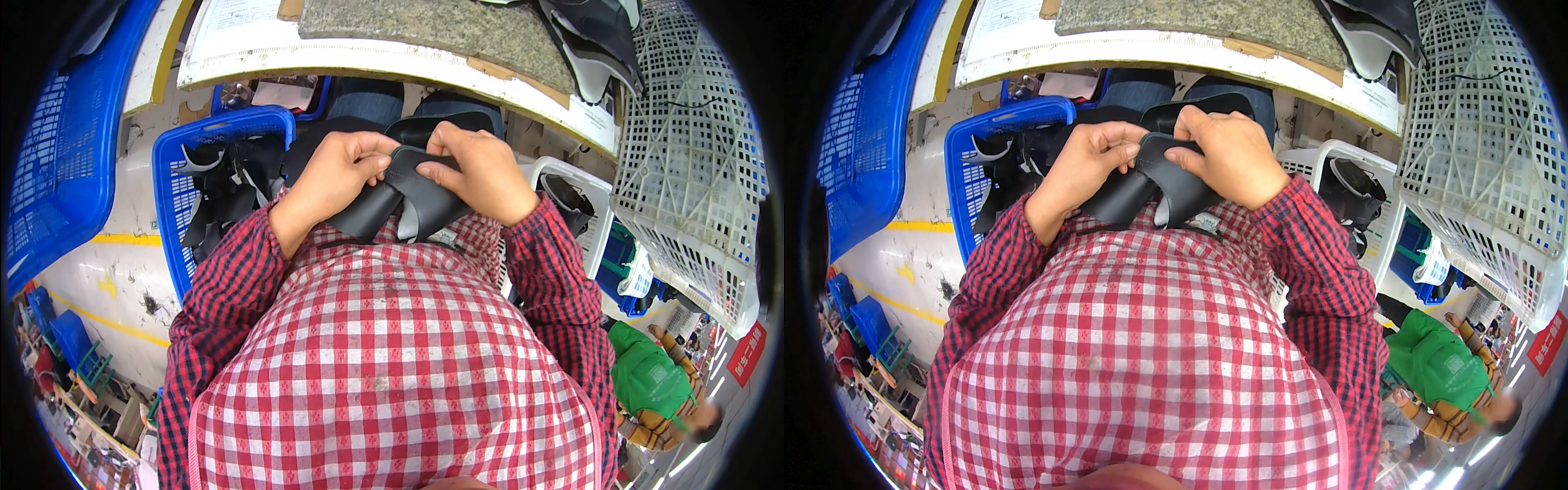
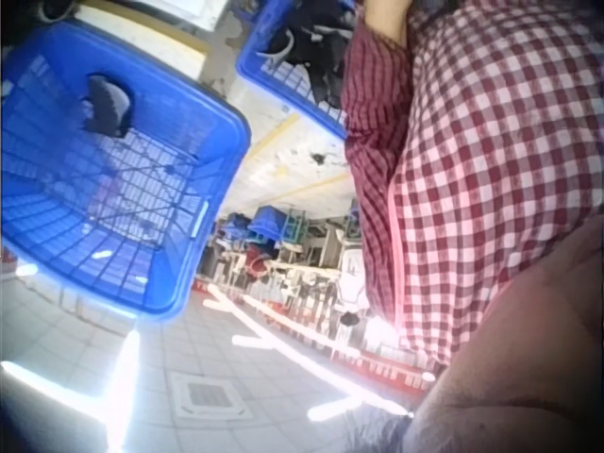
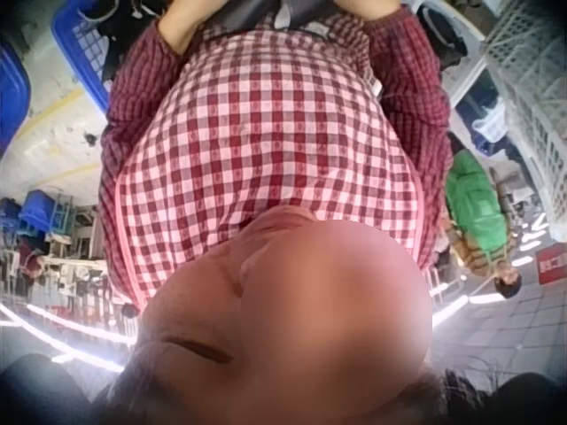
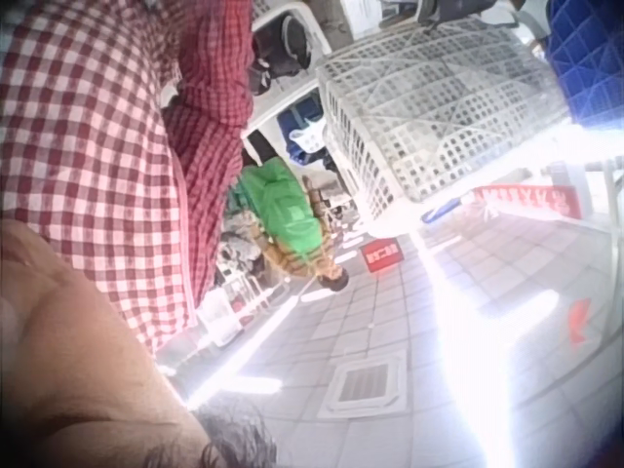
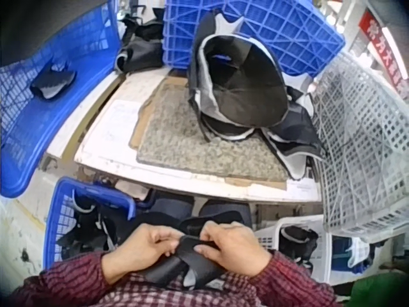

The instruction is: The person repeatedly picks black shoe uppers from a blue basket, aligns them with white insoles, and presses the edges together by hand. The person turns each assembled unit over to check the fit and places it on the table before moving to the next pair.

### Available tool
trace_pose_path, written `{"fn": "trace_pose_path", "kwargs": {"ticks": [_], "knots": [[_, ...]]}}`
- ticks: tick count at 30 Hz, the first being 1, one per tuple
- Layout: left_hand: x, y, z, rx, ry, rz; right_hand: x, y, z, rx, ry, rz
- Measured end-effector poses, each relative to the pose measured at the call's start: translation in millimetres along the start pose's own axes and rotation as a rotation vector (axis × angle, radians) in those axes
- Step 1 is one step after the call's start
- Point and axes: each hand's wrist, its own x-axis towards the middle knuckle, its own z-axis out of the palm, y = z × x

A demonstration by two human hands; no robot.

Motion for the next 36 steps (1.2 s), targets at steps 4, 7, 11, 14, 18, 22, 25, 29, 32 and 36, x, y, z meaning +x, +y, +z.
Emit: {"fn": "trace_pose_path", "kwargs": {"ticks": [4,7,11,14,18,22,25,29,32,36], "knots": [[-2.8,2.8,1.4,0.006,-0.019,0.017,0.2,0.6,-0.2,0.042,0.027,-0.067],[-0.6,3.7,12.5,-0.033,-0.032,0.007,-0.7,-1.7,3.1,-0.039,0.019,-0.029],[3.5,3.4,26.4,-0.135,0.07,0.018,-1.7,-1.1,-1.6,-0.05,0.167,0.014],[-6.6,4.4,20.8,-0.247,0.137,0.071,-6.8,3.4,-18.4,0.266,0.312,0.202],[-34.0,3.9,6.0,-0.261,0.225,0.155,-26.1,-3.4,-35.7,0.653,-0.082,0.39],[-43.0,-0.1,3.0,-0.376,0.124,0.13,-32.8,-14.3,-34.2,0.155,0.169,0.093],[-35.0,0.3,0.2,-0.39,0.067,0.097,-26.3,-10.4,-34.0,0.114,0.14,0.106],[-18.4,12.6,-8.9,-0.25,-0.13,0.014,-24.1,-5.6,-33.6,0.128,0.131,0.105],[-5.3,25.0,-7.5,-0.249,-0.292,-0.068,-25.6,-5.8,-32.6,0.13,0.092,0.098],[6.7,33.7,2.6,-0.305,-0.307,-0.169,-25.6,-8.2,-33.4,0.13,0.108,0.109]]}}
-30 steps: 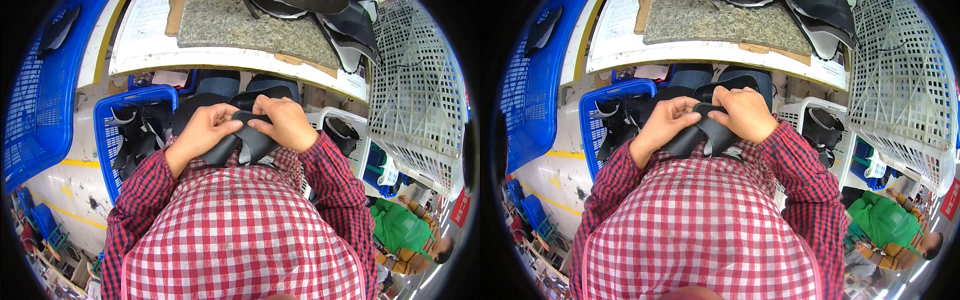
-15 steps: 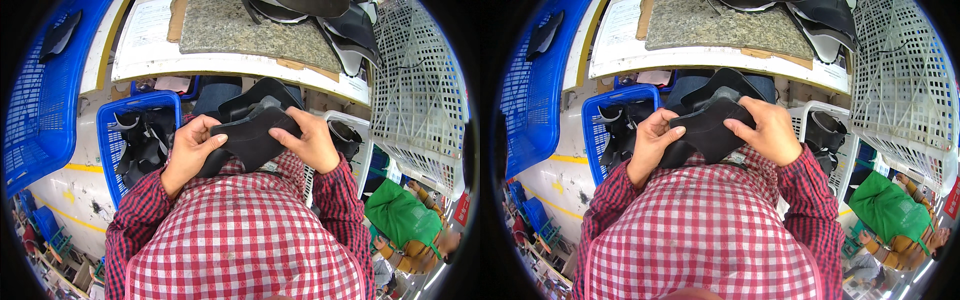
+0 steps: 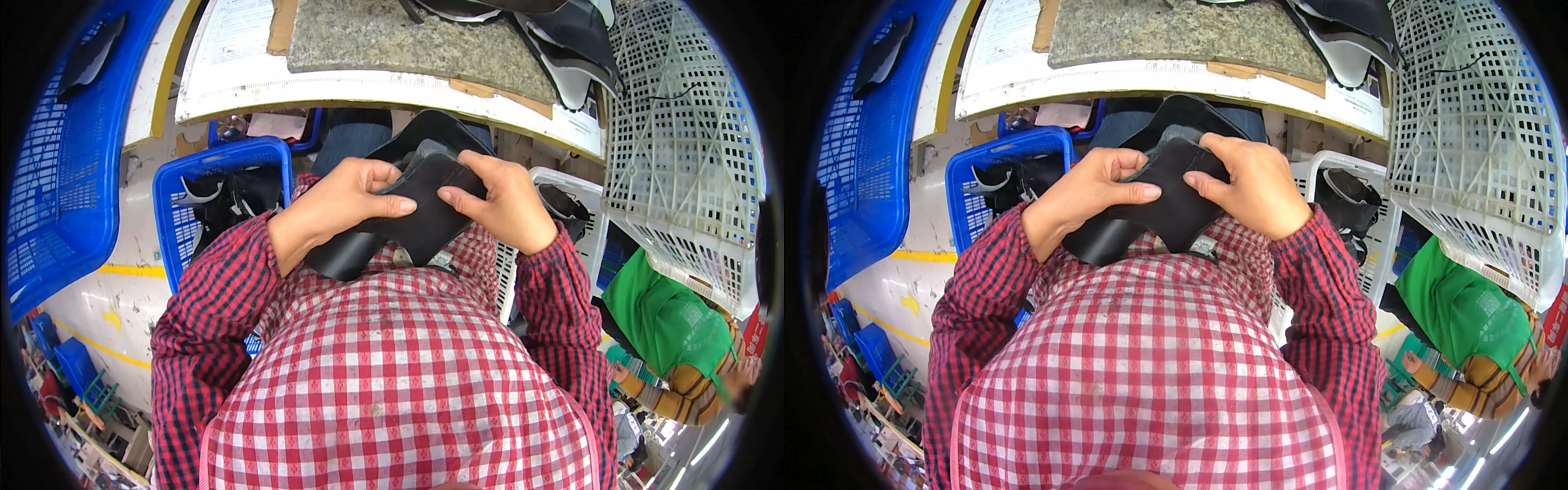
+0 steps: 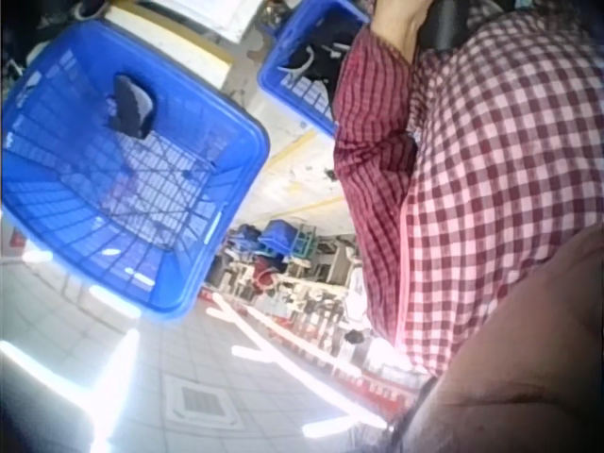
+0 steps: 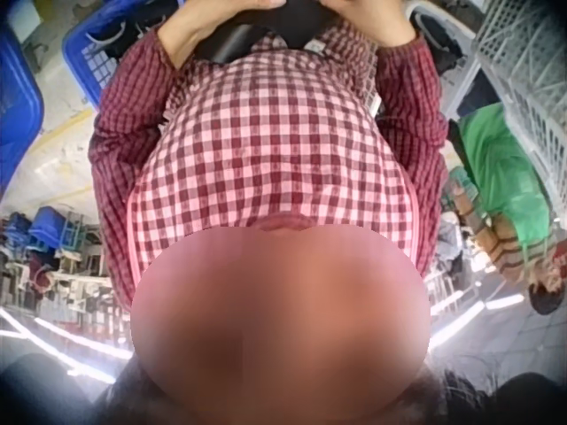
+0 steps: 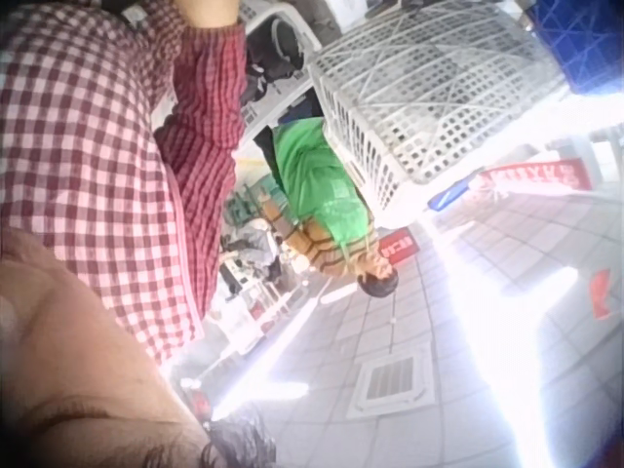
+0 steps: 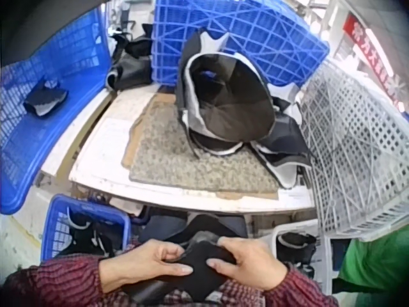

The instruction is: The person repeatedly picks black shoe uppers from a blue basket, aligns them with white insoles, and presses the edges together by hand. The person turns each assembled unit over to check the fit and places it on the table before moving to the next pair.

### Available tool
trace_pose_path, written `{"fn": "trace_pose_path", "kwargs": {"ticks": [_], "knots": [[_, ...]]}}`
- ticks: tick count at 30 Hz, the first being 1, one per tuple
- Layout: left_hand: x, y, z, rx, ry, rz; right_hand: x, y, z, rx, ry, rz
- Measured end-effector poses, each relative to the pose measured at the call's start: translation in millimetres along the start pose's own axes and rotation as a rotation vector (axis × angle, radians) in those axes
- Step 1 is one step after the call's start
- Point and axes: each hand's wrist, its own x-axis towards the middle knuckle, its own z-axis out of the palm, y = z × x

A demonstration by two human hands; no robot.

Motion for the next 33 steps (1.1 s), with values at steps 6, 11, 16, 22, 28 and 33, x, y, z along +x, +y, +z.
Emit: {"fn": "trace_pose_path", "kwargs": {"ticks": [6,11,16,22,28,33], "knots": [[-0.9,-4.7,9.1,-0.003,0.153,0.004,1.7,-7.4,2.2,-0.016,-0.007,0.022],[-1.3,-4.1,13.3,0.427,0.275,0.127,1.5,-10.9,5.1,-0.11,-0.009,0.051],[-0.1,-3.9,15.3,0.336,0.231,0.199,-2.3,-7.4,3.6,-0.036,-0.005,0.083],[0.8,-12.7,14.0,0.168,0.166,0.277,-5.6,5.0,7.3,0.509,0.031,0.201],[1.7,-18.3,4.3,0.194,0.08,0.299,-8.2,7.1,11.3,0.517,0.046,0.235],[1.2,-17.3,3.6,0.184,0.048,0.264,-9.0,3.8,8.4,0.51,0.086,0.249]]}}
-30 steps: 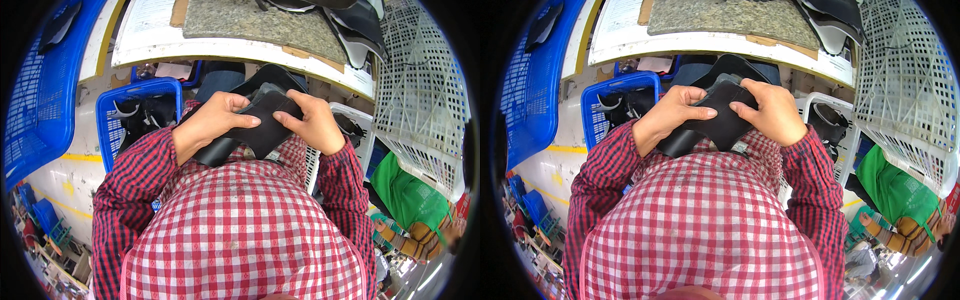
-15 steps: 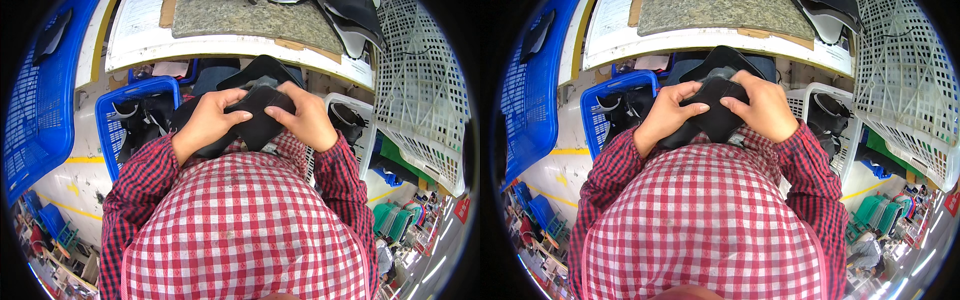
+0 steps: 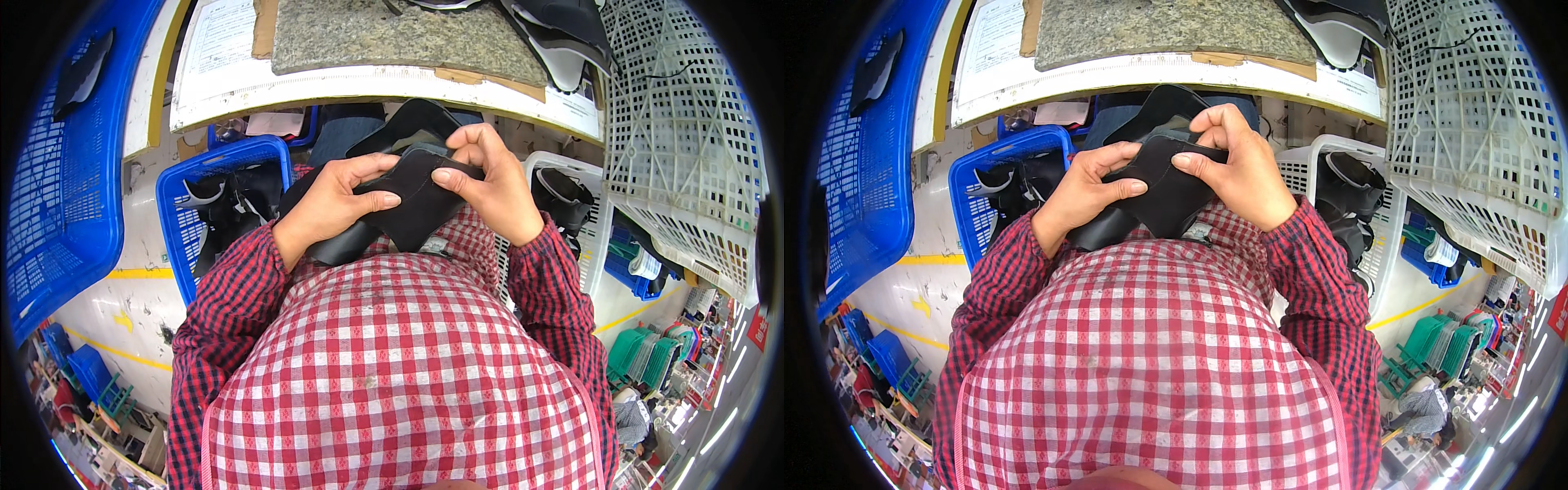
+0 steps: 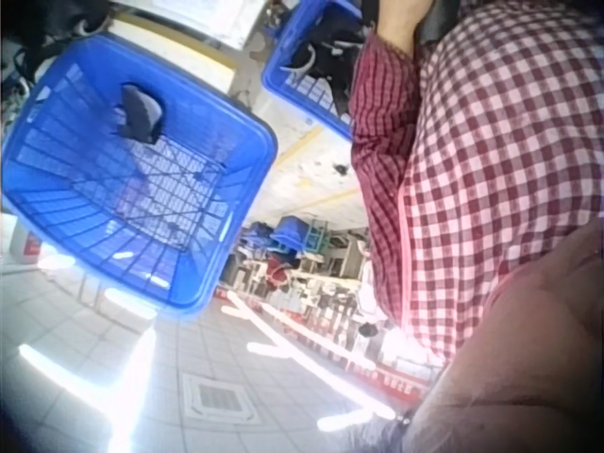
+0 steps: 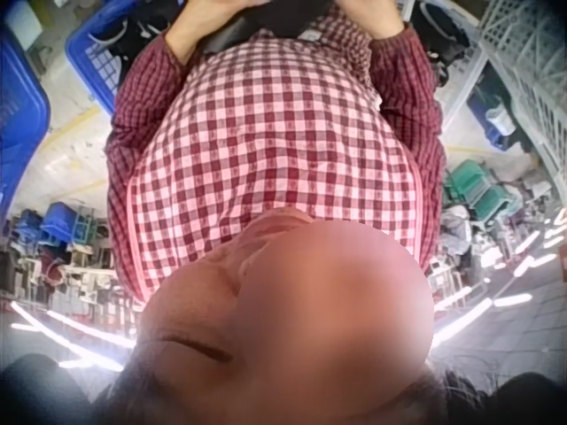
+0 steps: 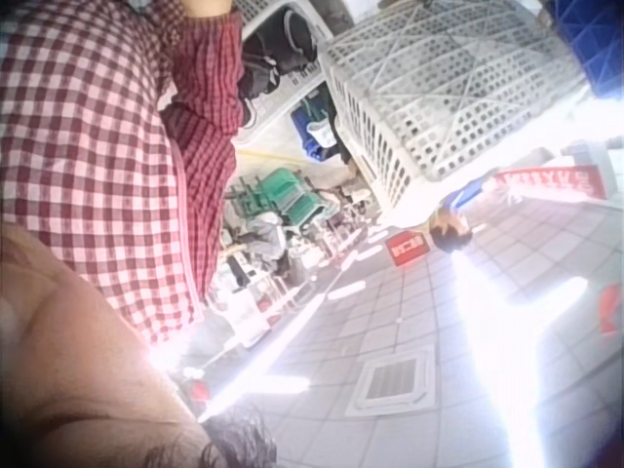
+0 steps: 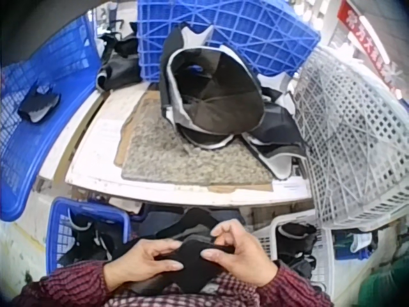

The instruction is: The person repeatedly picks black shoe uppers from a blue basket, aligns them with white insoles, and presses the edges together by hand. The person turns each assembled unit over to check the fit and places it on the table before moving to the next pair.

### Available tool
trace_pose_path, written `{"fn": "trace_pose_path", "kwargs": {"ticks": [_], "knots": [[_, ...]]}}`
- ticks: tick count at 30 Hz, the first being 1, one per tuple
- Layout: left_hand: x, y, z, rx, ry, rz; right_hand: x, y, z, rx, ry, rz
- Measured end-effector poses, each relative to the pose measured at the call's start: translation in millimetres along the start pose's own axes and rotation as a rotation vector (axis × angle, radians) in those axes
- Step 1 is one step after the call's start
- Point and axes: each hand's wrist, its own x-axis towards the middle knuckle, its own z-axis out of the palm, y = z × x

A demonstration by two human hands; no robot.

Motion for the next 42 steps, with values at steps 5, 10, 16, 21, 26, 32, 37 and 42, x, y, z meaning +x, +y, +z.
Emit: {"fn": "trace_pose_path", "kwargs": {"ticks": [5,10,16,21,26,32,37,42], "knots": [[8.5,18.4,-8.2,-0.022,-0.094,-0.152,-0.6,3.4,-1.9,0.132,-0.063,0.049],[21.1,32.4,-3.3,0.116,-0.087,-0.129,1.2,8.8,-1.0,0.179,-0.076,0.019],[22.8,30.7,13.2,0.23,0.102,-0.038,-5.9,5.3,6.1,-0.186,0.05,-0.153],[7.7,22.8,-0.6,0.4,0.102,-0.22,0.9,7.4,7.2,-0.187,0.073,-0.137],[-14.8,16.5,-7.0,0.284,0.171,-0.131,-2.9,-0.2,3.6,0.152,-0.074,-0.013],[-2.3,50.0,-8.5,0.072,0.013,-0.053,-2.9,-12.1,10.3,-0.027,-0.03,-0.158],[39.4,71.8,-6.9,0.231,-0.13,-0.009,-2.1,-6.4,14.1,-0.191,0.032,-0.22],[58.1,81.0,-24.4,0.296,-0.28,-0.155,-7.7,-6.8,19.6,-0.245,0.107,-0.292]]}}
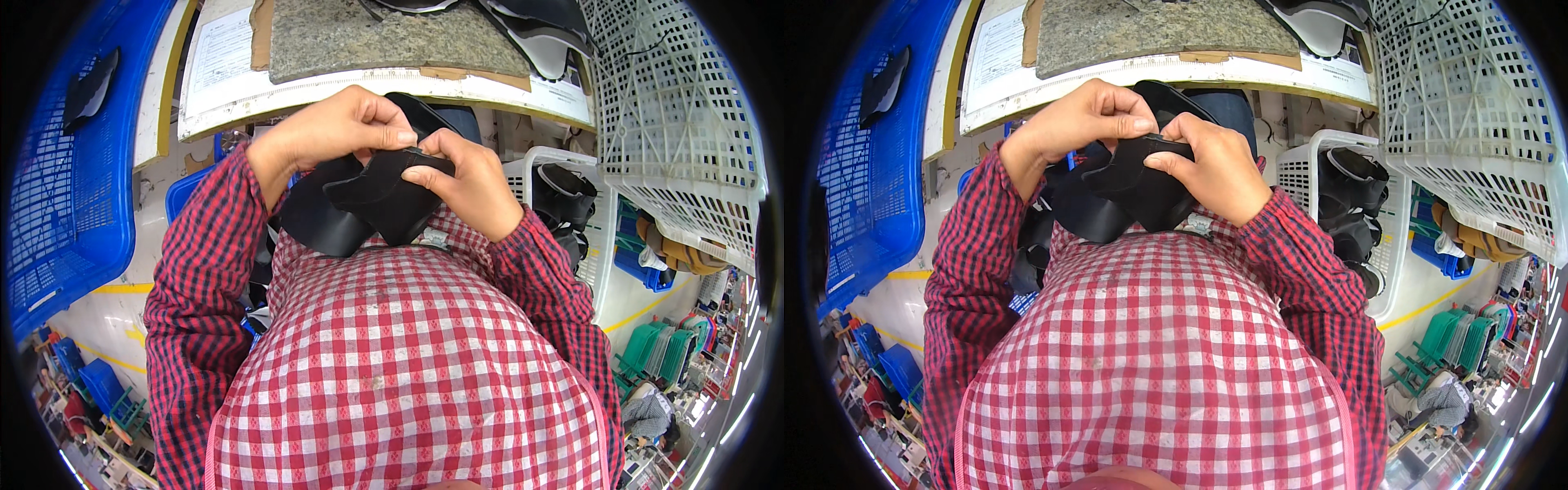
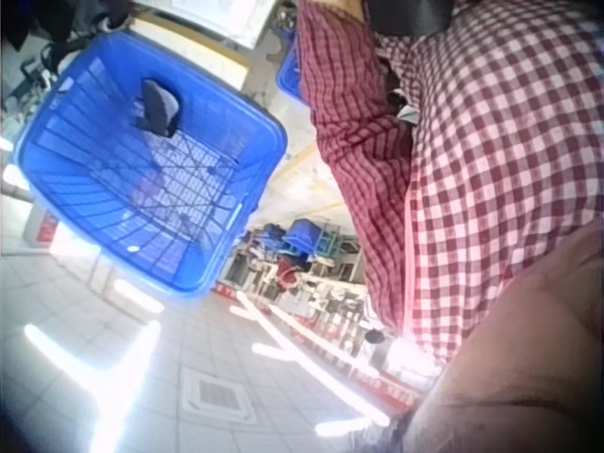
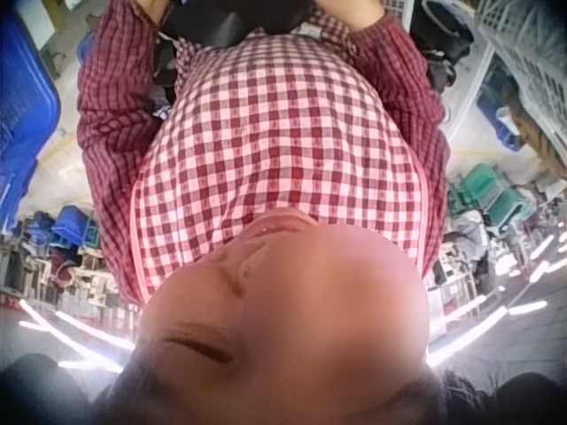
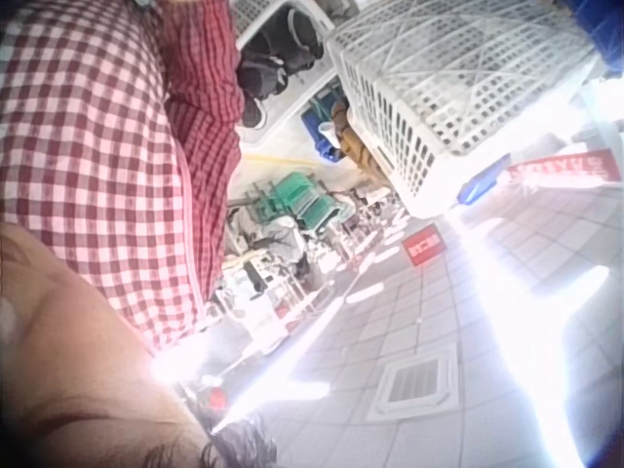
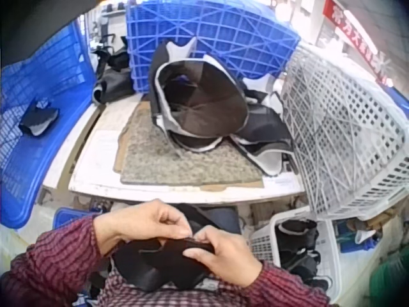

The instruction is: The person repeatedly picks black shoe uppers from a blue basket, aligns them with white insoles, and presses the edges together by hand. The person turns each assembled unit over to check the fit and places it on the table before moving to the next pair.

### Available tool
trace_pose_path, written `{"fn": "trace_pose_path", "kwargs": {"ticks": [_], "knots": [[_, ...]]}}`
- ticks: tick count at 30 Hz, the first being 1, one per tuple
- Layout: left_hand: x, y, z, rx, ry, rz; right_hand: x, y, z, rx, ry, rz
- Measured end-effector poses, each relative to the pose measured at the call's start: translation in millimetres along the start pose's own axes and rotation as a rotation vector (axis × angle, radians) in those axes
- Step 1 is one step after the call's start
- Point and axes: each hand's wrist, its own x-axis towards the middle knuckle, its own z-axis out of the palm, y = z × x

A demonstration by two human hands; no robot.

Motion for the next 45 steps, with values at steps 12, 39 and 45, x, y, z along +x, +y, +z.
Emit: {"fn": "trace_pose_path", "kwargs": {"ticks": [12,39,45], "knots": [[6.4,4.1,-11.9,0.138,-0.139,-0.097,2.7,4.1,4.1,0.07,0.008,0.036],[-241.2,104.1,-128.2,0.97,1.665,0.146,116.6,-42.6,-44.3,-0.243,0.383,-0.499],[-61.7,53.6,-226.6,1.191,1.404,0.354,292.2,-79.1,-11.6,-0.145,0.327,-0.051]]}}
